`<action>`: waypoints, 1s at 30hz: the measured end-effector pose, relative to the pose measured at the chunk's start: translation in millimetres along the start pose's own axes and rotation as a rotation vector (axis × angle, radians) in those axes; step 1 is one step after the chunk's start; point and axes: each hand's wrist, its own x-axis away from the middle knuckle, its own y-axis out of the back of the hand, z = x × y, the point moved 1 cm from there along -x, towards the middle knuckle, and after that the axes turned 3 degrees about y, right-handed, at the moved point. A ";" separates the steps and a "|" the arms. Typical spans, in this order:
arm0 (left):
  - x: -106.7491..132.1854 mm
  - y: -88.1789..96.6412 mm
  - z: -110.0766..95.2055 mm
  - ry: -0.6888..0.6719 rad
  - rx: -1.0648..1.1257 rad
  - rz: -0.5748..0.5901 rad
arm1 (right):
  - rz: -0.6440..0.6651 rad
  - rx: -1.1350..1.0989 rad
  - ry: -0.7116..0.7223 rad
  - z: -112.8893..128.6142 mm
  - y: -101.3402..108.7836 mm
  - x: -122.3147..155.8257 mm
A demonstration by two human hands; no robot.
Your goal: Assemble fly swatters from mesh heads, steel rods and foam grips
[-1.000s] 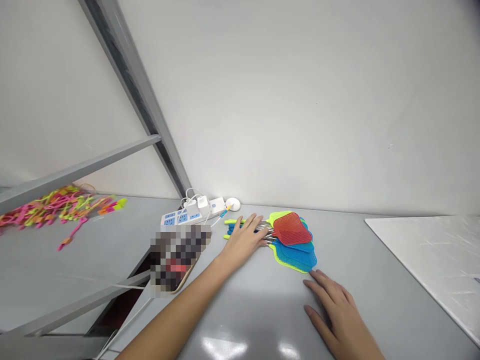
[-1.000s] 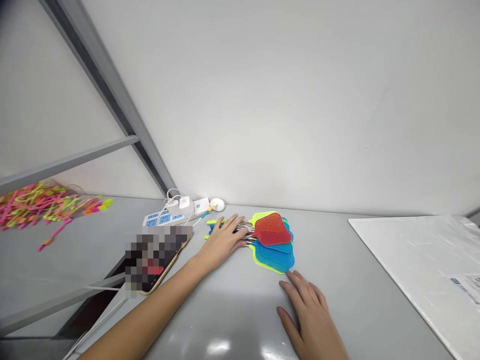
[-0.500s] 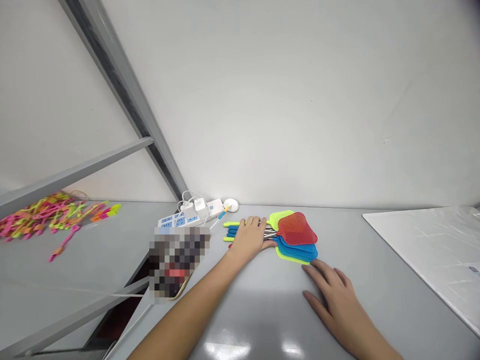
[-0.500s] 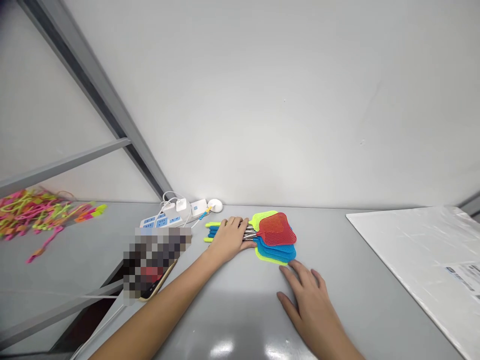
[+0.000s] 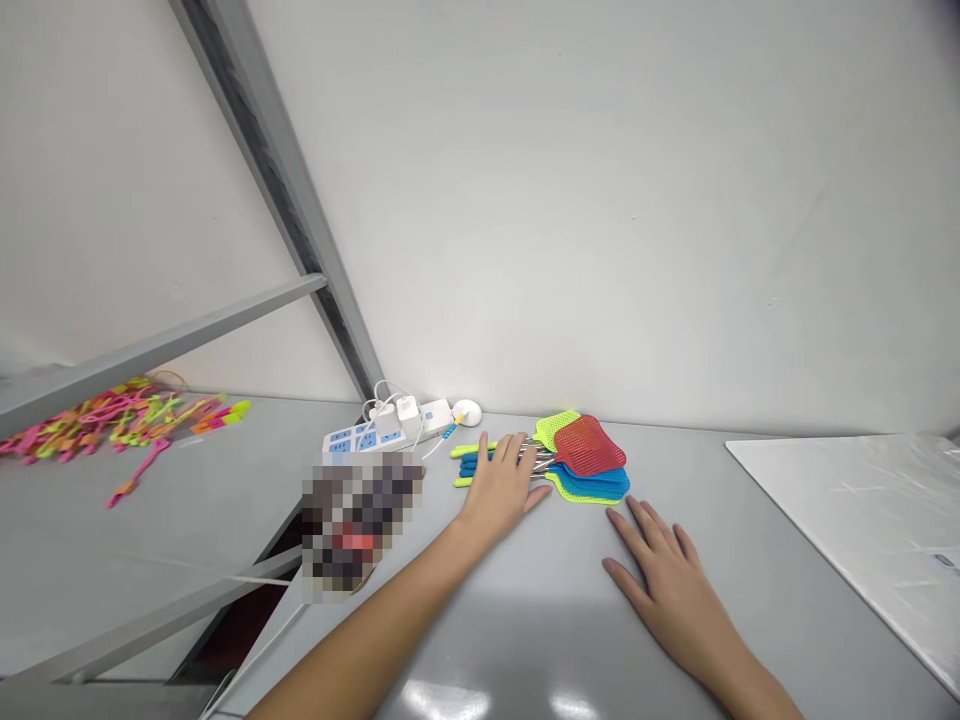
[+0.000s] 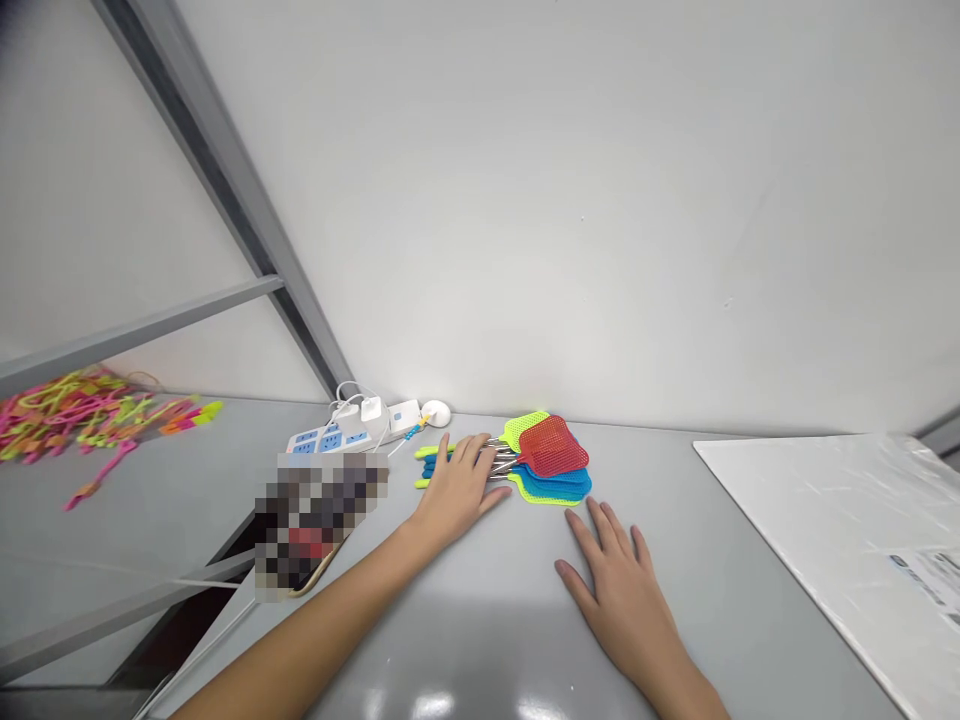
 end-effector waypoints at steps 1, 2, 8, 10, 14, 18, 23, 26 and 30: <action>5.2 2.4 0.6 -0.005 -0.002 0.001 | 0.007 0.000 0.000 -0.7 -1.1 0.2; 9.9 3.9 1.4 -0.003 -0.006 0.003 | 0.011 -0.001 0.002 -1.6 -2.6 0.4; 19.7 2.7 2.8 0.062 -0.039 0.009 | -0.018 -0.035 0.039 -7.7 -9.5 5.7; 21.0 6.6 -4.4 0.044 -0.036 0.001 | -0.120 -0.082 0.083 -8.2 -3.9 10.6; 37.1 25.8 -32.3 -0.056 0.003 0.008 | -0.557 -0.085 0.147 -2.8 24.1 18.8; 69.2 46.4 -58.5 -0.153 0.046 0.016 | -0.569 0.140 0.326 15.7 54.0 13.5; 100.4 58.1 -67.0 -0.225 0.063 -0.058 | -0.282 0.288 0.650 48.6 72.0 5.9; 107.8 61.4 -64.8 -0.254 0.054 -0.084 | -0.223 0.320 0.735 66.0 69.3 4.2; 110.5 74.2 -62.5 -0.276 0.055 -0.058 | -0.237 0.229 0.744 77.6 65.2 3.7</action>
